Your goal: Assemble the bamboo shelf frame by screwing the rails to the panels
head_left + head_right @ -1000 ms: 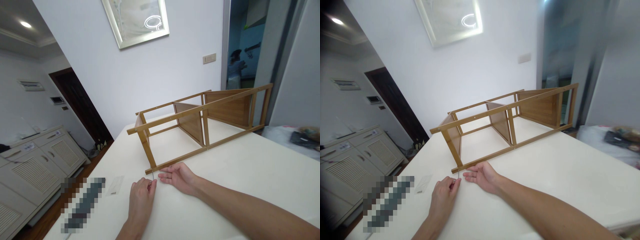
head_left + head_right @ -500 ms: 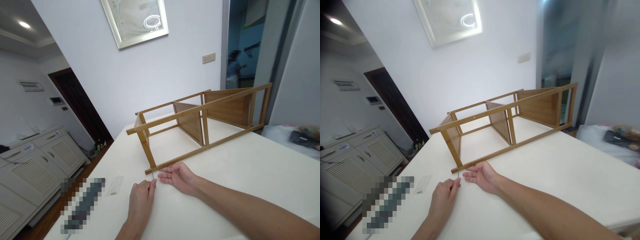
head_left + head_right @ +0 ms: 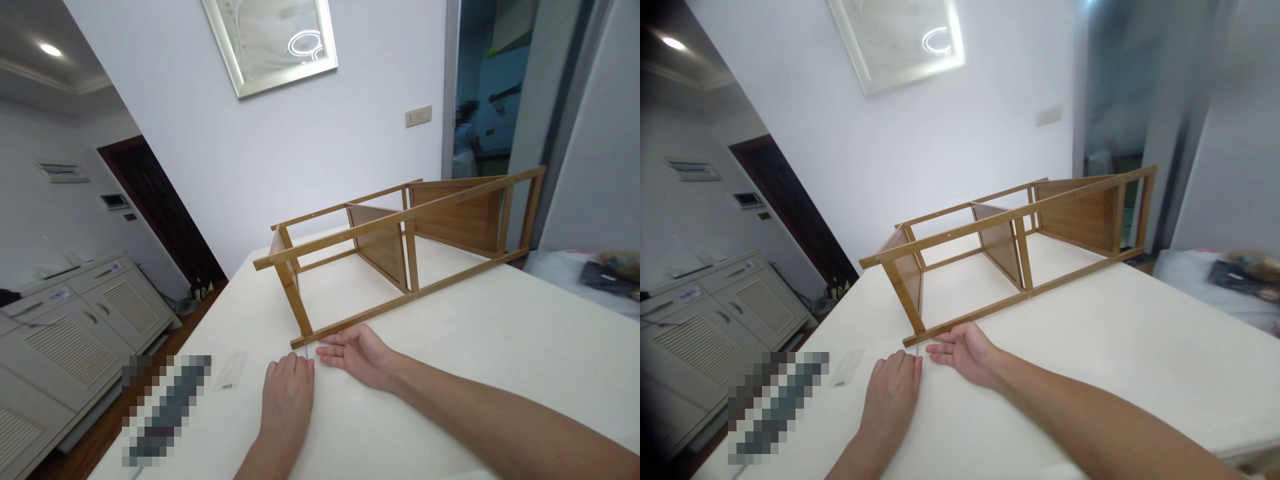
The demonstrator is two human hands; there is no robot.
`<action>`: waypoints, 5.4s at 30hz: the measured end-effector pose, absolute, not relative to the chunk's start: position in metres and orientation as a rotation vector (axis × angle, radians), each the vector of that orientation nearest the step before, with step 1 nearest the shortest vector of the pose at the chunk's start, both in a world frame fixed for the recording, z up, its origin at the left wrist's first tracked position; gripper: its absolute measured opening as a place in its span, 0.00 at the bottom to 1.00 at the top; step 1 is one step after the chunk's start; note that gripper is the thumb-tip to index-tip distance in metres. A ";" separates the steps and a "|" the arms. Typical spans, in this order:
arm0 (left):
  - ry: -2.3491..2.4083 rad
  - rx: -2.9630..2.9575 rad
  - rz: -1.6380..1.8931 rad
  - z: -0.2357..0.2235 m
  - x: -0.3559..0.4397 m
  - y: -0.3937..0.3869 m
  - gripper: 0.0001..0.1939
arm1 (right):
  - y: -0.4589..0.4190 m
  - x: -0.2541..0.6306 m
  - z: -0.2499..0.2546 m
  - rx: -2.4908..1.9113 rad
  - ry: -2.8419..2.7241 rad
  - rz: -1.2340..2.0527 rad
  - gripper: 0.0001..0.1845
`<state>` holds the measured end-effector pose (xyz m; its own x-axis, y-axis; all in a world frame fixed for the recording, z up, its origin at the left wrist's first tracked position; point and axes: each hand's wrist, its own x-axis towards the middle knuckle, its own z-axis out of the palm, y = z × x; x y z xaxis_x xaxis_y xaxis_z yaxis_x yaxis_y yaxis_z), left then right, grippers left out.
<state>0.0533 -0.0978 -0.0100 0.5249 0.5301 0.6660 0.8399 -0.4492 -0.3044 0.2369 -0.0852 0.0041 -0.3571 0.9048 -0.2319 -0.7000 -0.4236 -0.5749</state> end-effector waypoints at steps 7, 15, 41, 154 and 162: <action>-1.097 -2.133 -0.573 -0.007 0.056 -0.102 0.15 | -0.086 0.237 0.008 -0.656 -0.482 1.940 0.11; -1.616 -2.446 -0.643 -0.011 0.049 -0.103 0.18 | -0.087 0.238 0.005 -0.635 -0.475 1.934 0.12; -2.666 -2.690 -1.599 0.000 0.045 -0.085 0.31 | -0.088 0.238 0.004 -0.609 -0.527 1.909 0.10; -2.242 -2.333 -2.150 -0.011 0.041 -0.063 0.25 | -0.087 0.238 0.003 -0.727 -0.534 1.914 0.07; -2.293 -2.311 -2.677 -0.019 0.044 -0.051 0.30 | -0.089 0.238 0.008 -0.826 -0.579 1.890 0.07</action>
<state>0.0441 -0.0509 -0.0193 -0.0329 0.9988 0.0363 -0.1175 -0.0399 0.9923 0.2375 -0.0893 0.0078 -0.3118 0.9027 -0.2965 -0.5817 -0.4281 -0.6917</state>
